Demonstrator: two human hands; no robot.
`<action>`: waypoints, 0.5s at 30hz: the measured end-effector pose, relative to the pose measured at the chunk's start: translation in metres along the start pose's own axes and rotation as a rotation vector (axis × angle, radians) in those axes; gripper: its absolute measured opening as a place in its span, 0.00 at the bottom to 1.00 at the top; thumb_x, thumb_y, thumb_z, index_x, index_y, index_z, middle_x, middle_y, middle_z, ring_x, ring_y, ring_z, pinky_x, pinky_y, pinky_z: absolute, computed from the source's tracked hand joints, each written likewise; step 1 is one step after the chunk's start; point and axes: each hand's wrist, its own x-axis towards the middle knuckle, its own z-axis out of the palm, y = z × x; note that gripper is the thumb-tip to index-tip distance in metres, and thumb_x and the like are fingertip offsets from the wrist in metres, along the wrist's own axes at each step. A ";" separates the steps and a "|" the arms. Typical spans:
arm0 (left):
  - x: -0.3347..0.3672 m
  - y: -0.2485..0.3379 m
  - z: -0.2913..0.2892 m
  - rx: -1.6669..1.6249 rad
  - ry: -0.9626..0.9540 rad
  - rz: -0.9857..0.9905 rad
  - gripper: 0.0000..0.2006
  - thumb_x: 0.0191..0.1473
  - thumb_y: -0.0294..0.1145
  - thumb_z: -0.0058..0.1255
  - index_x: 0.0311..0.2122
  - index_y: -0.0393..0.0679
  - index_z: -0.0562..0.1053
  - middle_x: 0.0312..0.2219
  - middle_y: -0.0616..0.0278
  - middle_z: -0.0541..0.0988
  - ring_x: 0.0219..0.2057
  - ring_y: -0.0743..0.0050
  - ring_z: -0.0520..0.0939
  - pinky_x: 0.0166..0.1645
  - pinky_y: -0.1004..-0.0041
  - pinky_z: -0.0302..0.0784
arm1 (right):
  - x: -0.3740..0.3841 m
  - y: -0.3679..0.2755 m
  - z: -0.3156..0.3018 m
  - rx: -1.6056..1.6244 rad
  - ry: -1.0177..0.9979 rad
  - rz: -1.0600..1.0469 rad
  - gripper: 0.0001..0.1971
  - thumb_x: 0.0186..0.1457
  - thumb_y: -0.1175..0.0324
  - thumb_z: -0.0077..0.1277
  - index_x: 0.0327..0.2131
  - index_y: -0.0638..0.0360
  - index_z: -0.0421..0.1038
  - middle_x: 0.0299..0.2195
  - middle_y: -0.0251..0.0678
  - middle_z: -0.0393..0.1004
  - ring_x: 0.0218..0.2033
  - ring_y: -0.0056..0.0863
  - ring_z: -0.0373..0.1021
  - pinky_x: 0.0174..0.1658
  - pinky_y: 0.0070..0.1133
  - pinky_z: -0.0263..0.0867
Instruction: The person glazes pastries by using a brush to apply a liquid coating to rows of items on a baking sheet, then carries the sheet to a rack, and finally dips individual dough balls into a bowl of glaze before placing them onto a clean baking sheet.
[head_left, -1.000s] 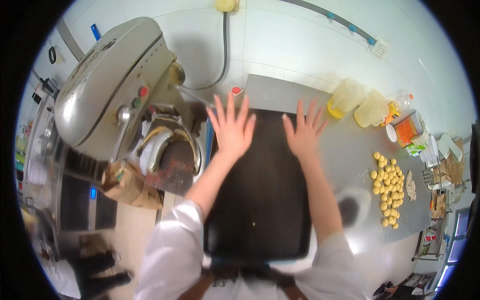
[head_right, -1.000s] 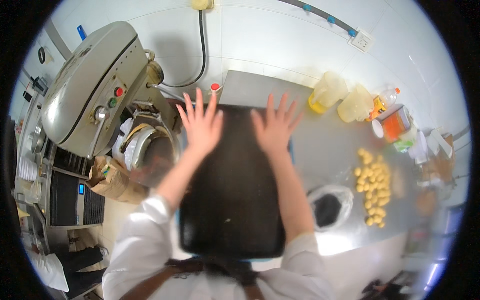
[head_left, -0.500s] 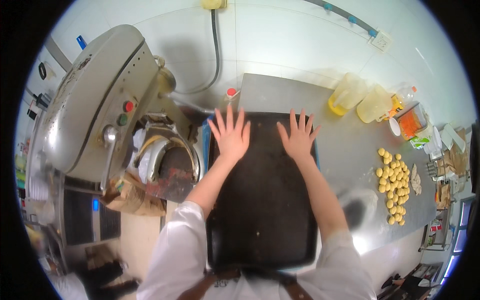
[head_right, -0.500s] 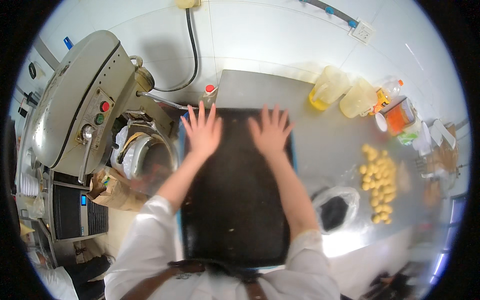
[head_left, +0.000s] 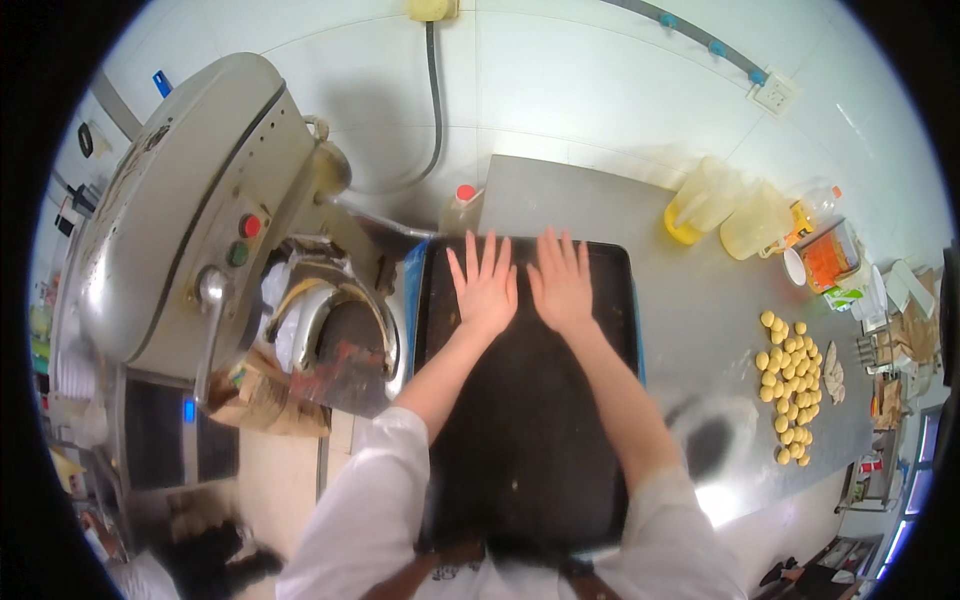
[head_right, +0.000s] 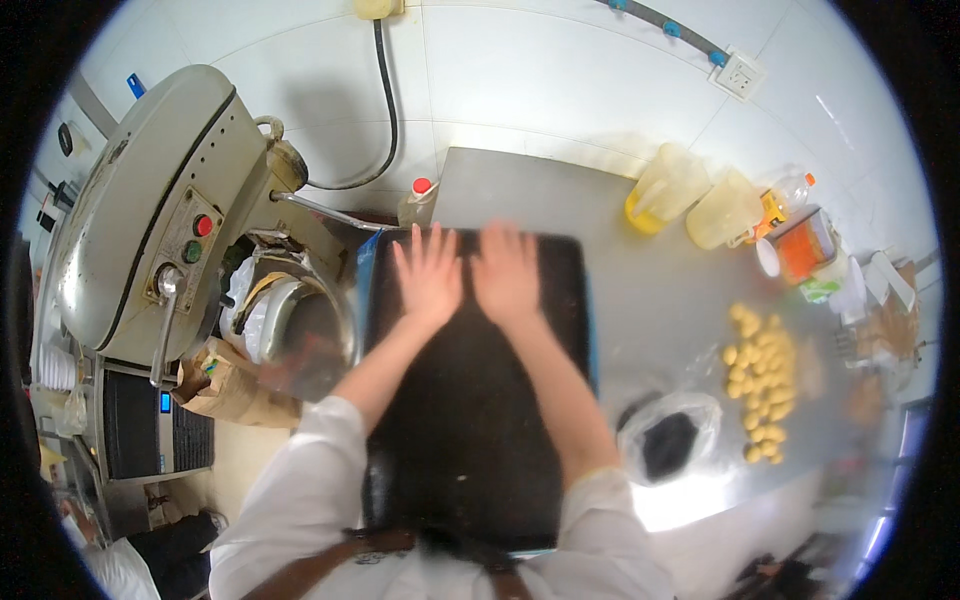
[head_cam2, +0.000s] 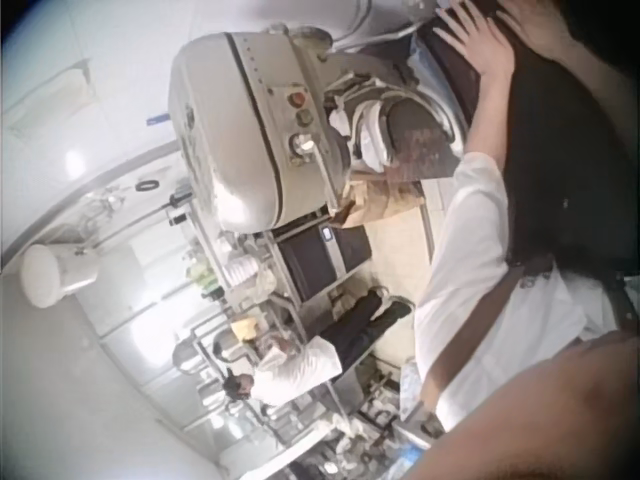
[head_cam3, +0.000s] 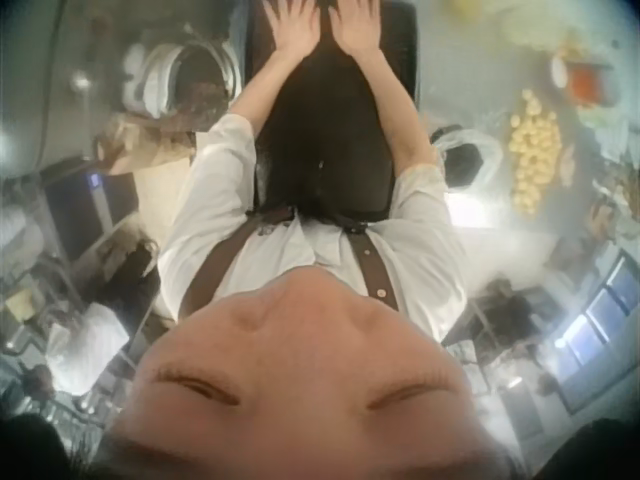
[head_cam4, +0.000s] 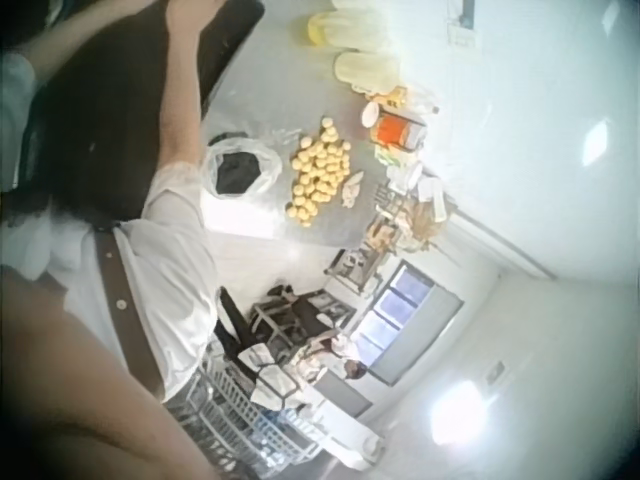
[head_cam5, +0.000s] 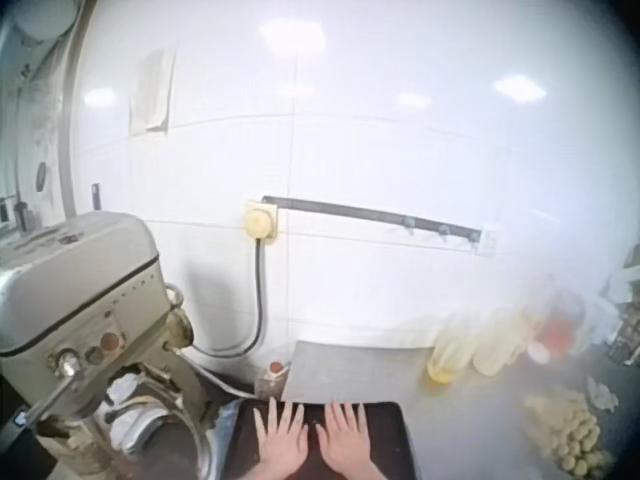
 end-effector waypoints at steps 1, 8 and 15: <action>-0.003 -0.002 0.004 0.025 -0.033 0.000 0.26 0.64 0.46 0.35 0.65 0.51 0.63 0.68 0.57 0.55 0.70 0.46 0.44 0.68 0.37 0.26 | -0.006 0.005 0.022 0.017 -0.027 -0.039 0.26 0.62 0.58 0.44 0.60 0.62 0.62 0.63 0.43 0.60 0.65 0.44 0.54 0.68 0.44 0.45; -0.028 -0.010 0.018 0.064 -0.218 -0.038 0.28 0.64 0.51 0.34 0.66 0.54 0.61 0.69 0.58 0.53 0.70 0.45 0.46 0.68 0.36 0.29 | -0.023 0.015 0.032 0.080 -0.174 -0.011 0.30 0.62 0.50 0.44 0.62 0.56 0.60 0.66 0.44 0.55 0.68 0.46 0.48 0.68 0.49 0.40; -0.098 0.015 -0.034 -0.017 -0.134 -0.024 0.27 0.63 0.50 0.39 0.66 0.56 0.61 0.67 0.53 0.55 0.69 0.38 0.47 0.67 0.34 0.31 | -0.116 -0.003 -0.001 -0.094 -0.152 0.131 0.33 0.58 0.44 0.47 0.63 0.49 0.61 0.67 0.45 0.53 0.68 0.50 0.46 0.64 0.61 0.35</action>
